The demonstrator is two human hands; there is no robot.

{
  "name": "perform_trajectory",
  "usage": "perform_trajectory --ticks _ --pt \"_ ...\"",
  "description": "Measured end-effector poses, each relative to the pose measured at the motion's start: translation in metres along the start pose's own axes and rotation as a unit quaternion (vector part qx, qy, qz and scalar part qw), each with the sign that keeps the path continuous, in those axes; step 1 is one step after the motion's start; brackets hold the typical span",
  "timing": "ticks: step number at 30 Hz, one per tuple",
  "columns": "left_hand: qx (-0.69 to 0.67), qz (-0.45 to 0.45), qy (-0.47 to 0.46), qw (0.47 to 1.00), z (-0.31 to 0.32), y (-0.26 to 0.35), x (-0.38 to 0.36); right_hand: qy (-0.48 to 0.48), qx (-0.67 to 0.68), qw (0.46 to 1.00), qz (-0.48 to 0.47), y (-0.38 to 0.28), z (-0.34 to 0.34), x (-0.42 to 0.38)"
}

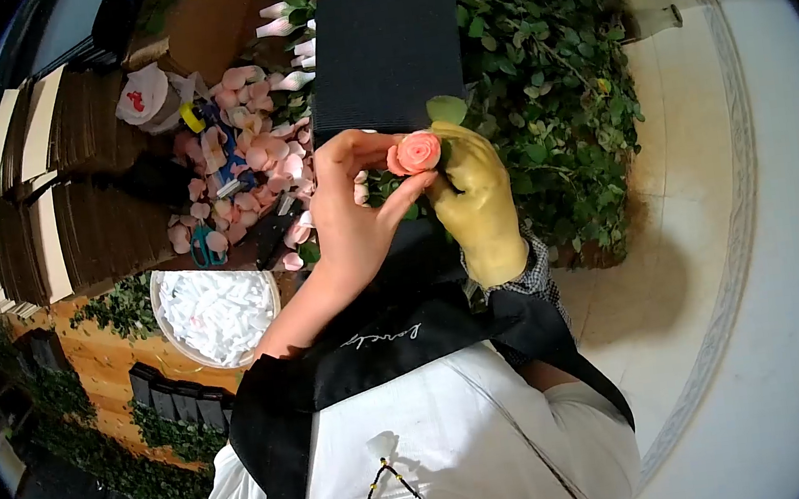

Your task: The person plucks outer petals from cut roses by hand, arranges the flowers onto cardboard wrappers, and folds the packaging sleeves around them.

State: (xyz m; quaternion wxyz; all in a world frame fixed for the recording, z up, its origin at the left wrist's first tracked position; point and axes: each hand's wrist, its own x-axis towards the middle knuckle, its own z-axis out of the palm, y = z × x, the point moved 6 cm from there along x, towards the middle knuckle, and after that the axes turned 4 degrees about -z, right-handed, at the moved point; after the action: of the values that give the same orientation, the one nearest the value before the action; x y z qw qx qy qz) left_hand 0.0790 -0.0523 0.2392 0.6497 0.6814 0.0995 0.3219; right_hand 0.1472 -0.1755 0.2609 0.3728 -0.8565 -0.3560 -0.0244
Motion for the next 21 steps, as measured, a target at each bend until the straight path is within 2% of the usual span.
perform_trajectory --ticks 2,4,6,8,12,14,17,18,20,21 --pt "-0.018 -0.022 -0.008 1.000 -0.004 -0.001 0.003 0.028 0.148 0.984 0.095 0.013 0.005 -0.005" --pt "-0.049 -0.034 -0.037 0.998 -0.004 -0.004 0.007 0.032 0.177 0.977 0.116 0.017 0.010 -0.008" --pt "-0.073 -0.061 -0.017 0.995 -0.006 -0.005 0.007 0.042 0.250 0.955 0.151 0.018 0.013 -0.011" --pt "-0.027 0.014 0.003 1.000 -0.010 0.000 0.007 0.028 0.256 0.956 0.144 0.027 0.015 -0.016" --pt "-0.051 0.008 -0.002 0.999 -0.011 -0.009 0.003 -0.003 0.257 0.960 0.106 0.028 0.009 -0.015" --pt "0.029 0.060 -0.008 0.998 -0.013 -0.001 0.003 0.003 0.291 0.950 0.112 0.022 0.007 -0.010" --pt "0.048 0.051 -0.016 0.997 -0.015 -0.004 0.003 -0.018 0.254 0.963 0.084 0.011 0.003 -0.004" --pt "0.032 0.026 -0.001 0.999 -0.018 -0.009 0.004 -0.015 0.255 0.963 0.085 0.015 0.002 -0.006" --pt "0.052 0.040 0.029 0.997 -0.030 -0.017 0.009 -0.019 0.241 0.966 0.087 0.027 0.002 -0.011" --pt "0.118 0.060 0.040 0.990 -0.040 -0.019 0.011 -0.037 0.248 0.967 0.045 0.022 0.002 -0.005"
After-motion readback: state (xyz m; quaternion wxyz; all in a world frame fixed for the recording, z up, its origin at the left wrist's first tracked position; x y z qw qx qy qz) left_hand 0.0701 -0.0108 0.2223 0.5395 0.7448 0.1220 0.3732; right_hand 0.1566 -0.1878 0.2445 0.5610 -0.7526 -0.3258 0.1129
